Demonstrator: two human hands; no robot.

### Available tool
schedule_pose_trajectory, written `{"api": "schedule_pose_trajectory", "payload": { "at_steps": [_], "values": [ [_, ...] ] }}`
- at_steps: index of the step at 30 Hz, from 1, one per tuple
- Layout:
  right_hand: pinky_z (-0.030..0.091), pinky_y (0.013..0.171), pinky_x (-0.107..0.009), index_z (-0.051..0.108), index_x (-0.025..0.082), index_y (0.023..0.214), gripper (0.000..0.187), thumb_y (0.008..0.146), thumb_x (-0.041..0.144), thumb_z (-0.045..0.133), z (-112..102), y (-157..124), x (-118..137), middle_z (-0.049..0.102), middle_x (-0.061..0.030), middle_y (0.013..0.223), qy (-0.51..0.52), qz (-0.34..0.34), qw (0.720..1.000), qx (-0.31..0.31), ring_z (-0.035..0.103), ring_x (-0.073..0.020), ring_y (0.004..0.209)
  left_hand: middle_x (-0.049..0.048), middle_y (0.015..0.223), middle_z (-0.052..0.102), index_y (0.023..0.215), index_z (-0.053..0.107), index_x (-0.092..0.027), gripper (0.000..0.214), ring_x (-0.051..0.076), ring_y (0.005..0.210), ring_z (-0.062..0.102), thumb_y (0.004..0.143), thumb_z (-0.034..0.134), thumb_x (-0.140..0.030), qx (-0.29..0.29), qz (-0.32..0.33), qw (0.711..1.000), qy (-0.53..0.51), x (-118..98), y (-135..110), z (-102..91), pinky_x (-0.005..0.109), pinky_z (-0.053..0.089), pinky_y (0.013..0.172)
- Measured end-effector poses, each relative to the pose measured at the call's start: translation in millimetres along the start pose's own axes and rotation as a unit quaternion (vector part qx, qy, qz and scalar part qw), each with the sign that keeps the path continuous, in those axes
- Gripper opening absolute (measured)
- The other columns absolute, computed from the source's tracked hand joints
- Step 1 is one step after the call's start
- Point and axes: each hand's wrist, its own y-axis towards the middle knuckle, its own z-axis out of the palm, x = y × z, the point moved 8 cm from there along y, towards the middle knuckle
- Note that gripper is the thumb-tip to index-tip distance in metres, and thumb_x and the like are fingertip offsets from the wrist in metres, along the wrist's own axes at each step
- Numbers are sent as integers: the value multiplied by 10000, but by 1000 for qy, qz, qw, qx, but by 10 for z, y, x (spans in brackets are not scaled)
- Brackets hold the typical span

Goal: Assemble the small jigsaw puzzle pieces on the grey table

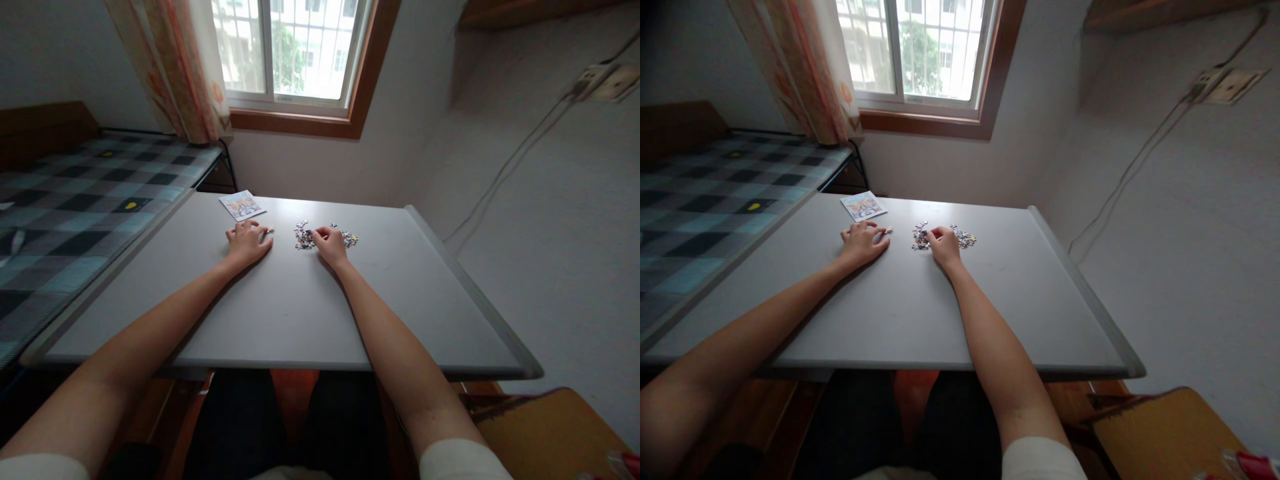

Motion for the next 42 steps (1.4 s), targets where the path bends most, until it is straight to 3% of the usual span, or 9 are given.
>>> {"api": "schedule_pose_trajectory", "payload": {
  "at_steps": [6,11,16,24,35,42],
  "values": [
    [441,666,-268,702,145,722,189,761,282,578,45,-10,15,681,-44,698,-9,-7,1000,24,580,-146,631,136,1183,573,1031,705,-234,341,379,1140,450,809,612,-476,-10,-11,1000,-13,5,0,-56,540,326,941],
    [444,671,-273,703,148,721,200,759,287,565,8,-9,3,683,-43,698,-3,3,1000,3,584,-156,643,129,1193,581,1038,709,-258,314,367,1122,463,845,579,-469,7,-24,1000,-20,52,18,-11,529,346,917],
    [439,669,-279,696,145,712,220,777,289,543,-25,-15,5,687,-54,700,-1,5,1000,-14,592,-166,657,93,1274,582,1190,662,-320,333,360,1183,426,895,528,-400,17,54,998,-28,-73,11,44,524,325,935],
    [444,668,-275,701,153,699,207,778,293,569,-20,-11,-19,687,-53,688,-24,7,1000,-14,593,-163,644,80,1053,703,978,736,-254,244,281,1029,554,911,520,-347,14,131,990,-56,-183,-2,43,439,359,873],
    [437,669,-284,684,159,670,248,789,350,580,-28,-14,-45,676,-59,669,-51,7,998,-26,585,-170,645,78,907,714,921,743,-226,255,245,889,613,912,516,-342,-1,139,990,-25,-251,-30,-61,389,387,799],
    [424,661,-281,654,163,644,273,810,352,549,-72,-8,-36,650,-52,637,-29,11,998,-46,570,-168,630,80,1018,692,991,733,-233,293,276,971,582,834,617,-452,3,129,991,-31,-249,-39,-54,412,397,853]
  ]
}}
